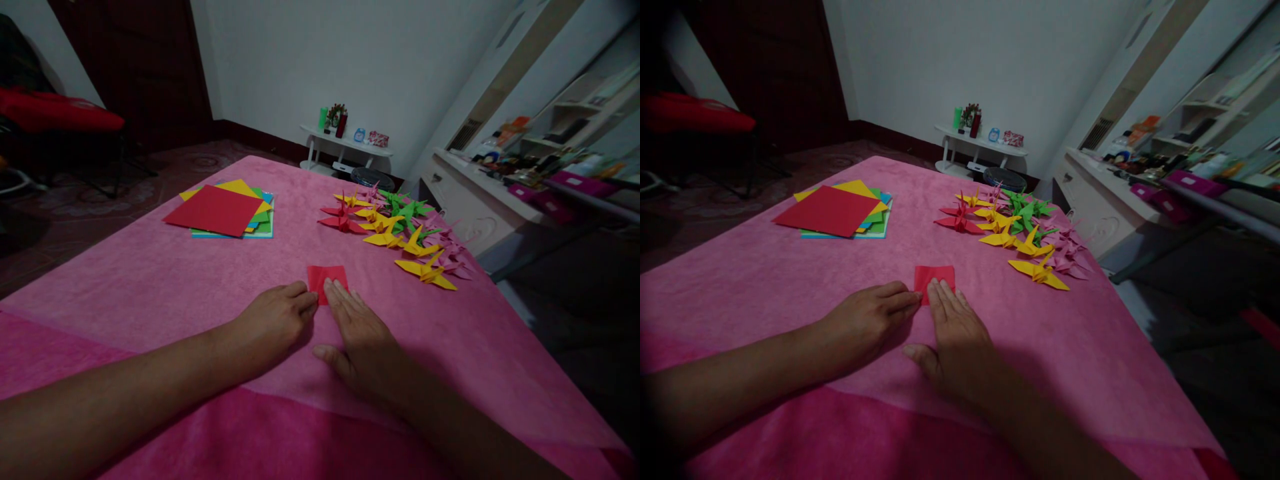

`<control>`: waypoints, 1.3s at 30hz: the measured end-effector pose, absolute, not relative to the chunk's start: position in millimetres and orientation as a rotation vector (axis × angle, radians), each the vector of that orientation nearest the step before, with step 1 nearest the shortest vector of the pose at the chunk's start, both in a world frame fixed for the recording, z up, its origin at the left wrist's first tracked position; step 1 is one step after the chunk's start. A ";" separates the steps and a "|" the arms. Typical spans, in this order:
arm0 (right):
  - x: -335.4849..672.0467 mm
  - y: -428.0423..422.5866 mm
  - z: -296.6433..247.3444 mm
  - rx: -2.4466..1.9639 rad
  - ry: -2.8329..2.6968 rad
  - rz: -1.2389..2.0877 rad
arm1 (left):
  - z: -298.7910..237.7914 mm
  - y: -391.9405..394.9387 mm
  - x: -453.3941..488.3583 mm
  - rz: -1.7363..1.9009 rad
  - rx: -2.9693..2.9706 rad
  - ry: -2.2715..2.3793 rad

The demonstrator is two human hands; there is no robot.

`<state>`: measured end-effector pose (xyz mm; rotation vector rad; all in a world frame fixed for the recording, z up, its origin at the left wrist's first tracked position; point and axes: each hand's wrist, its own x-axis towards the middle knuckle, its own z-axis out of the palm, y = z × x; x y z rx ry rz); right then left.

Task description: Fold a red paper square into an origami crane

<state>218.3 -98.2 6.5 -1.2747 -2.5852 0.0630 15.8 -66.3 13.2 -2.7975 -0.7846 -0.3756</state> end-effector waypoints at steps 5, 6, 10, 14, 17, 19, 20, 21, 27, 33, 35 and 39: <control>228.8 -75.3 13.3 -1.417 -2.633 0.046 | 13.9 -65.5 15.9 -0.385 -2.790 -0.763; 229.7 -70.3 16.8 -1.475 -2.650 0.062 | 14.0 -65.4 16.0 -0.383 -2.792 -0.765; 224.0 -70.3 24.5 -1.645 -2.592 0.012 | 13.8 -65.8 16.7 -0.396 -2.796 -0.803; 210.8 -96.3 13.6 -1.378 -2.624 -0.063 | 12.7 -66.0 16.3 -0.388 -2.801 -0.797; 212.4 -96.9 8.1 -1.336 -2.640 0.004 | 13.4 -65.7 16.4 -0.354 -2.810 -0.775; 219.7 -82.7 11.5 -1.502 -2.606 0.038 | 14.4 -65.5 16.6 -0.340 -2.820 -0.782; 223.8 -73.5 15.0 -1.584 -2.575 0.055 | 14.8 -65.5 16.7 -0.334 -2.833 -0.797; 227.3 -64.4 19.1 -1.631 -2.538 0.072 | 15.0 -65.5 16.5 -0.339 -2.851 -0.820; 225.9 -36.8 25.4 -1.612 -2.019 0.407 | 15.6 -68.1 11.3 -0.619 -2.966 -0.990; 215.1 -27.1 11.8 -1.426 -1.408 1.083 | 10.8 -59.1 7.5 -1.330 -3.054 -1.336; 212.7 -22.6 18.9 -1.339 -1.300 1.224 | 9.8 -49.7 5.9 -1.693 -2.875 -1.654; 207.9 -13.7 43.4 -1.208 -1.289 1.435 | 16.0 -30.6 1.7 -2.192 -2.681 -2.148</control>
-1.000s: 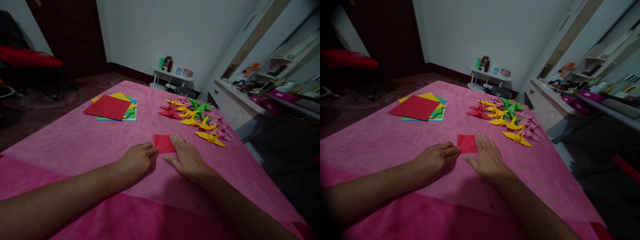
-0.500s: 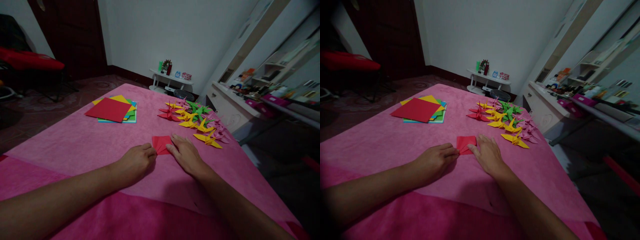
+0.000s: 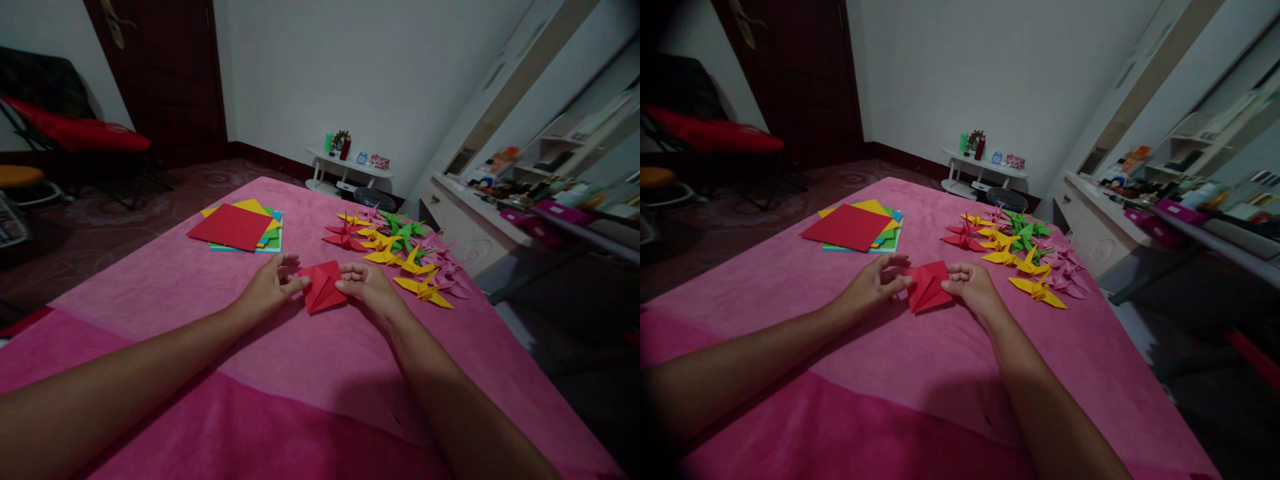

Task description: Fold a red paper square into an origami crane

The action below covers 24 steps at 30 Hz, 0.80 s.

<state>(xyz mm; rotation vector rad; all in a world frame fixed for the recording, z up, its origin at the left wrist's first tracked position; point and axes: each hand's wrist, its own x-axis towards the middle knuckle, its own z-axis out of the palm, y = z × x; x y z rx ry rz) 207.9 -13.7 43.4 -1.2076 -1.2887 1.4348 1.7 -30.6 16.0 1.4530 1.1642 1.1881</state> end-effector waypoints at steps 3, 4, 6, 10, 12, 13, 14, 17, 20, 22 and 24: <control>203.0 -8.4 53.3 -1.141 -1.418 1.458 | 23.9 -24.3 -0.8 0.962 1.344 1.010; 200.9 -7.3 53.1 -1.120 -1.428 1.430 | 25.8 -23.9 -1.2 0.901 1.338 0.991; 196.0 -6.5 48.3 -1.088 -1.346 1.321 | 27.9 -24.4 -1.1 0.857 1.303 1.014; 185.1 -12.9 32.9 -1.066 -1.147 1.238 | 25.2 -24.4 3.5 1.072 1.078 1.002; 178.8 -18.8 28.1 -1.092 -1.227 1.349 | 22.9 -23.4 7.1 1.184 0.974 0.925; 175.4 -21.8 26.9 -1.100 -1.285 1.394 | 22.3 -23.3 9.0 1.216 0.934 0.891; 171.8 -24.7 26.4 -1.100 -1.335 1.421 | 22.3 -23.7 11.0 1.237 0.904 0.856; 162.3 -31.2 27.4 -1.082 -1.396 1.405 | 25.5 -28.5 16.5 1.244 0.846 0.747; 157.7 -35.1 29.2 -1.086 -1.410 1.322 | 29.3 -35.0 20.6 1.188 0.824 0.683; 157.5 -36.9 29.4 -1.094 -1.417 1.297 | 29.1 -36.8 21.7 1.198 0.811 0.727; 158.4 -38.3 28.5 -1.090 -1.404 1.310 | 26.8 -35.6 21.2 1.257 0.803 0.800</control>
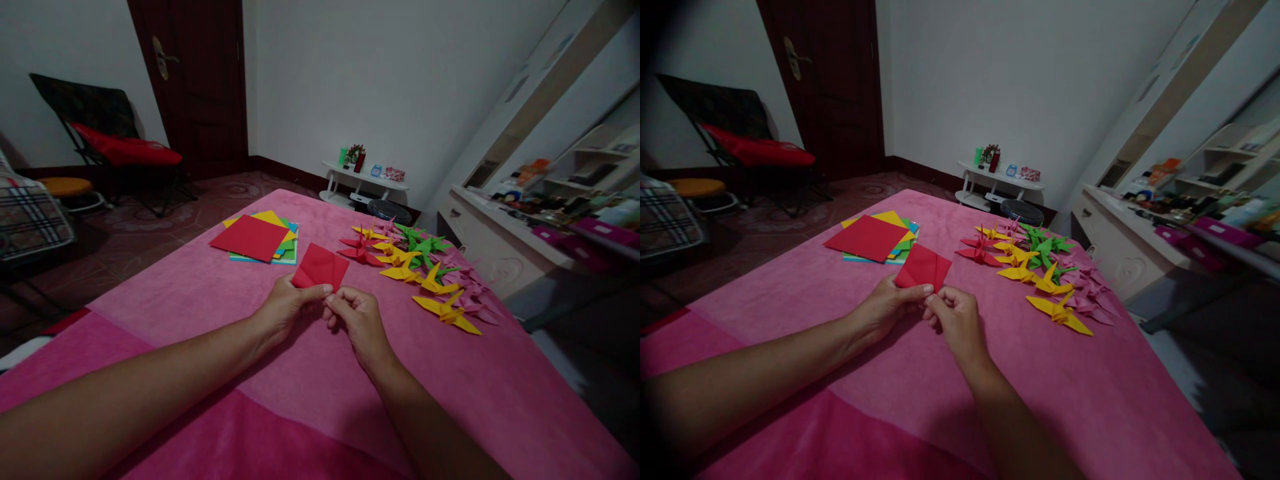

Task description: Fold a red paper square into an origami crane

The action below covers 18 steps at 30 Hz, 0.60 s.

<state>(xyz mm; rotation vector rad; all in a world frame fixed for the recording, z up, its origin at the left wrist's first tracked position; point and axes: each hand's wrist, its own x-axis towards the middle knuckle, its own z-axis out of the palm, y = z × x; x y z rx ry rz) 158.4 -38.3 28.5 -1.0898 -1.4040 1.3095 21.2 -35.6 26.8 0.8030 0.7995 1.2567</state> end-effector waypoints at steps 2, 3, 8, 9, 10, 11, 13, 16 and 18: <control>159.4 -39.2 26.9 -1.074 -1.386 1.341 | 23.9 -32.7 19.1 1.313 0.814 0.836; 159.8 -39.5 26.0 -1.066 -1.380 1.356 | 22.8 -31.1 17.7 1.326 0.831 0.842; 159.4 -41.4 23.0 -1.056 -1.398 1.424 | 24.1 -28.1 10.6 1.348 0.963 0.930; 158.9 -42.2 23.0 -1.055 -1.402 1.434 | 25.2 -28.5 10.1 1.346 0.982 0.957; 158.2 -43.0 23.2 -1.053 -1.405 1.442 | 26.1 -29.0 9.8 1.343 0.995 0.975; 157.5 -44.0 23.5 -1.051 -1.405 1.447 | 26.7 -29.4 9.8 1.341 1.002 0.984; 156.1 -46.2 24.2 -1.050 -1.411 1.450 | 26.5 -29.5 9.8 1.347 1.009 0.977; 155.2 -49.1 24.3 -1.043 -1.416 1.453 | 24.1 -27.2 8.5 1.349 1.006 0.960; 155.6 -50.3 23.4 -1.042 -1.411 1.444 | 22.5 -25.0 6.5 1.345 1.005 0.963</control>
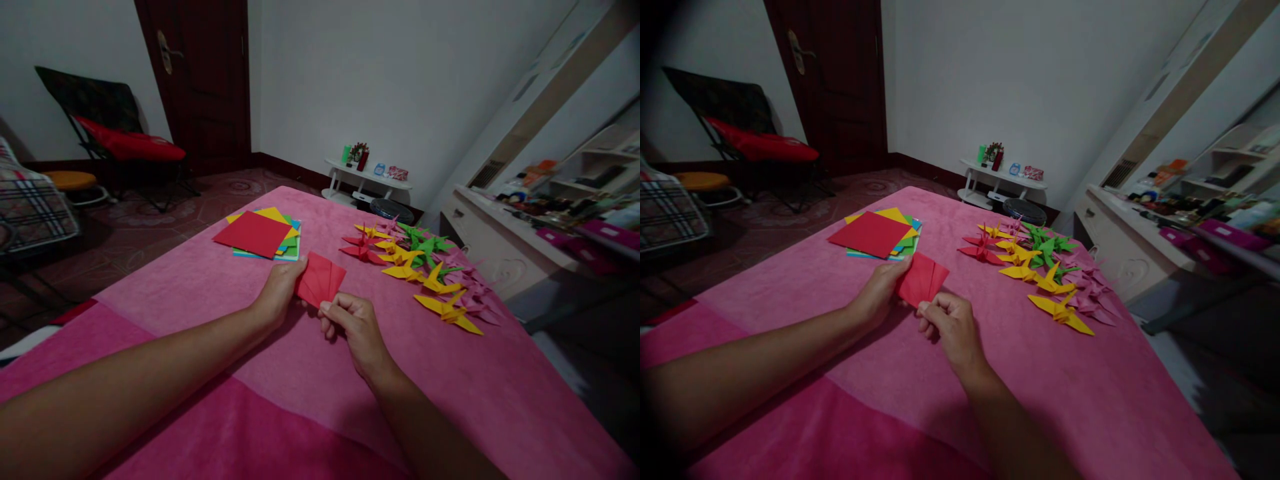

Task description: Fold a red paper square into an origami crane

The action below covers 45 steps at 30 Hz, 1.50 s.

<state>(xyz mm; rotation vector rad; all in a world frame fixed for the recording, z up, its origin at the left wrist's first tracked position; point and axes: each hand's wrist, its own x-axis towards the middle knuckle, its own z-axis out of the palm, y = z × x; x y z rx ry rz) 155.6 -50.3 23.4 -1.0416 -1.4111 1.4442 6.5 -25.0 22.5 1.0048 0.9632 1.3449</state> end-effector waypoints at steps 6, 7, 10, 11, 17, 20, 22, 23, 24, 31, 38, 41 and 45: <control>158.0 -49.8 19.2 -1.037 -1.300 1.318 | 21.0 -28.9 7.2 1.241 0.954 0.782; 158.1 -49.6 18.8 -1.032 -1.287 1.297 | 20.5 -30.9 9.0 1.213 0.959 0.774; 158.1 -49.5 19.4 -1.033 -1.291 1.256 | 18.3 -35.7 14.1 1.140 1.030 0.799; 158.2 -49.4 20.4 -1.048 -1.300 1.258 | 17.7 -36.4 15.1 1.126 1.038 0.807; 160.4 -44.9 28.6 -1.070 -1.271 1.193 | 20.3 -36.1 15.0 1.143 1.069 0.888; 160.9 -42.5 26.6 -1.039 -1.248 1.206 | 22.3 -37.0 15.4 1.106 1.195 0.925; 161.1 -41.5 22.3 -1.063 -1.249 1.191 | 21.8 -37.6 16.2 1.095 1.226 0.919; 161.3 -41.1 19.7 -1.077 -1.244 1.172 | 21.2 -37.9 16.5 1.091 1.232 0.897; 161.6 -40.7 17.3 -1.088 -1.239 1.153 | 20.4 -38.0 16.7 1.086 1.240 0.876; 165.0 -40.6 15.5 -1.118 -1.213 1.165 | 20.7 -38.9 13.6 0.960 1.288 0.978; 174.1 -36.5 18.9 -1.133 -1.225 1.031 | 24.3 -41.9 10.5 0.931 1.242 0.926; 178.3 -30.9 16.8 -1.099 -1.160 0.988 | 24.8 -42.9 10.1 0.926 1.244 0.929; 186.6 -22.6 20.1 -1.079 -1.001 0.978 | 23.4 -43.8 9.5 0.914 1.240 0.956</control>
